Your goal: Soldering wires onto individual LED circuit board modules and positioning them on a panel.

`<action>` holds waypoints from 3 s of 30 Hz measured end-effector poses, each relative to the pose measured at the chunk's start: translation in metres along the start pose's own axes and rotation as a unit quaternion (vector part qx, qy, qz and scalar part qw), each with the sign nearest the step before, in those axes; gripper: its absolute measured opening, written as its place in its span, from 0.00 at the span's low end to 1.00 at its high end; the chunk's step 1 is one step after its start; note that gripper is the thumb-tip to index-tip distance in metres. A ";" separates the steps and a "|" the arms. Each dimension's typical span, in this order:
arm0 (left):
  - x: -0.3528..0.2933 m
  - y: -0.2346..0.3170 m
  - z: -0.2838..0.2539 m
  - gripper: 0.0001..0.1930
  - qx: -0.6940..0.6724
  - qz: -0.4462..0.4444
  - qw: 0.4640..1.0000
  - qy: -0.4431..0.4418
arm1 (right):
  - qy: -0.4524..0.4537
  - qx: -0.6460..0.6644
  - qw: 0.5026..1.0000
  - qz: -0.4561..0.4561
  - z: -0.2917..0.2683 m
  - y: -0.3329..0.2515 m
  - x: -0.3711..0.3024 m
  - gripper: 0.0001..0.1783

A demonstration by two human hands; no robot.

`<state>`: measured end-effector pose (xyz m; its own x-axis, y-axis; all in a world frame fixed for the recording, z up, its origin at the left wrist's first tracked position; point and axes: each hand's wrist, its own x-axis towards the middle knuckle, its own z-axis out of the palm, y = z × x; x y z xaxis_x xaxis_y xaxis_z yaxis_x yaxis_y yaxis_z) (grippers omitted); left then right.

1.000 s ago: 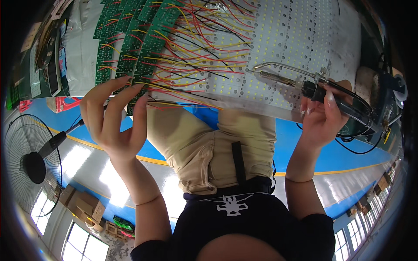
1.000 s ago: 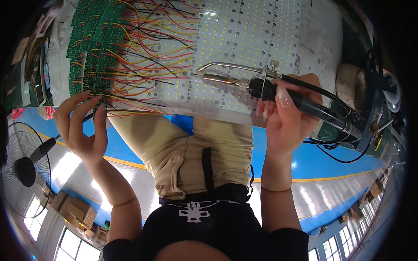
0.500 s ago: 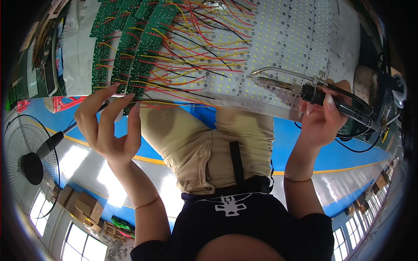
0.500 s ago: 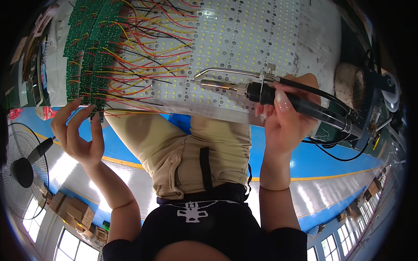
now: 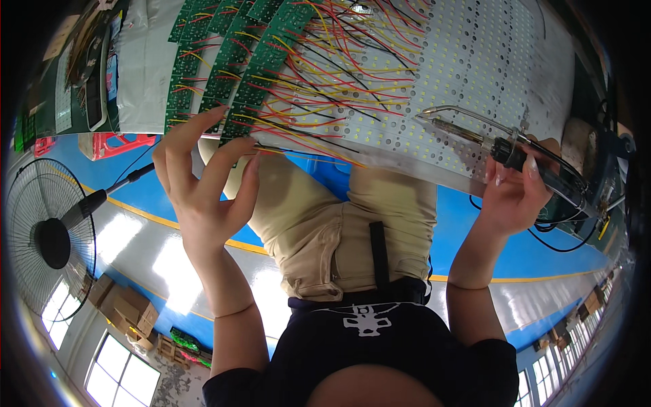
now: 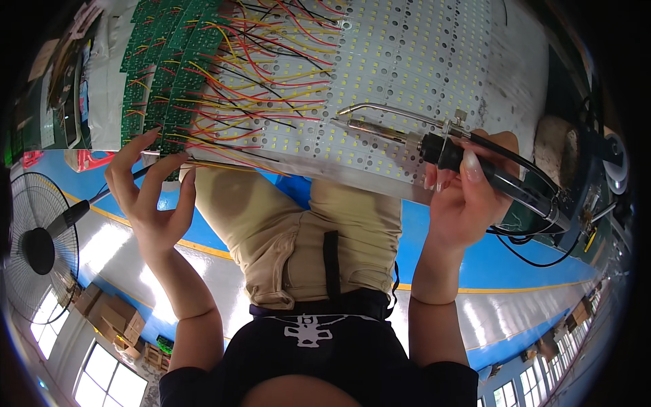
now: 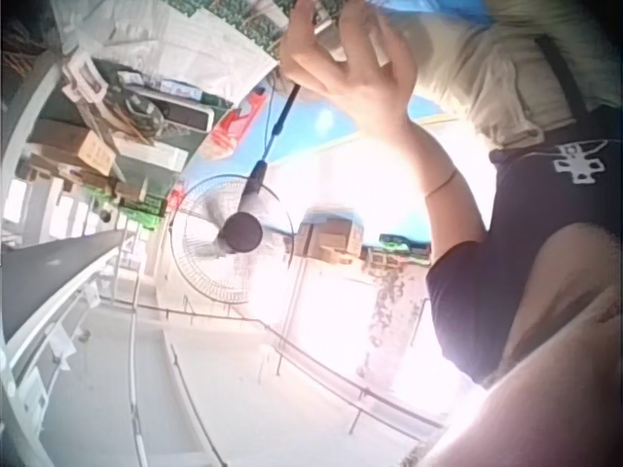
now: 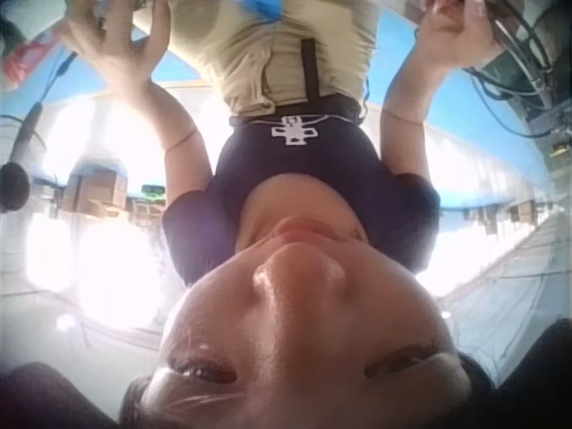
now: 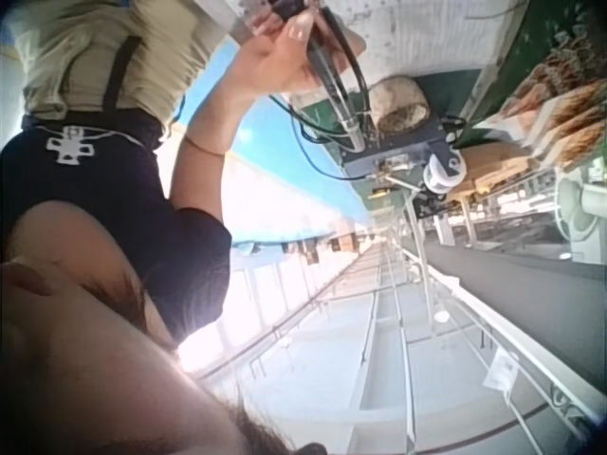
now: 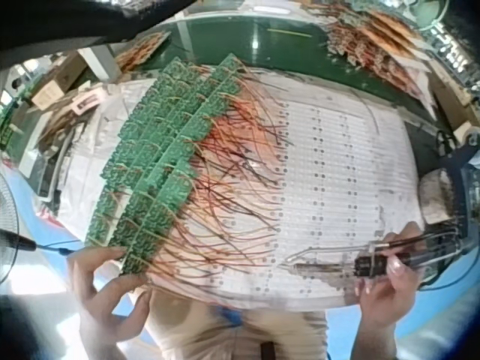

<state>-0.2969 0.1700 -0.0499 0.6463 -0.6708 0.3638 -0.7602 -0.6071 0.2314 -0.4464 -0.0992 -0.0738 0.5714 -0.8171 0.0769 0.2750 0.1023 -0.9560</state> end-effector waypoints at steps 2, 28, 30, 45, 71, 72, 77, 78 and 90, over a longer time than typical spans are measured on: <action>0.000 0.001 -0.001 0.10 0.004 -0.001 1.000 -0.001 | -0.034 -0.069 0.997 0.026 -0.002 -0.002 0.000 0.13; -0.012 -0.006 0.003 0.12 0.001 0.002 0.999 0.042 | -0.302 -0.072 0.950 -0.020 -0.034 -0.005 0.013 0.14; -0.012 -0.007 0.003 0.12 0.000 0.001 0.999 0.044 | -0.309 -0.071 0.948 -0.027 -0.035 -0.004 0.015 0.13; -0.012 -0.008 0.005 0.13 -0.001 0.007 0.998 0.055 | -0.340 -0.065 0.937 -0.036 -0.032 -0.003 0.015 0.14; -0.012 0.000 0.007 0.14 -0.047 0.015 0.997 0.060 | -0.343 -0.095 0.932 -0.065 -0.038 -0.004 0.014 0.14; -0.012 0.000 0.007 0.14 -0.048 0.015 0.997 0.061 | -0.343 -0.095 0.932 -0.066 -0.037 -0.004 0.014 0.14; -0.013 -0.003 0.009 0.17 -0.064 0.021 0.995 0.073 | -0.339 -0.095 0.934 -0.065 -0.040 -0.004 0.014 0.16; -0.013 -0.003 0.009 0.17 -0.065 0.021 0.995 0.072 | -0.338 -0.095 0.934 -0.064 -0.039 -0.004 0.013 0.16; -0.013 -0.002 0.011 0.15 -0.062 0.026 0.995 0.079 | -0.351 -0.097 0.929 -0.068 -0.040 -0.005 0.016 0.17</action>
<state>-0.3031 0.1754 -0.0656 0.5950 -0.6192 0.5125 -0.8010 -0.5097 0.3141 -0.4695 -0.1351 -0.0794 0.9239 -0.2366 0.3008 0.2756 -0.1339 -0.9519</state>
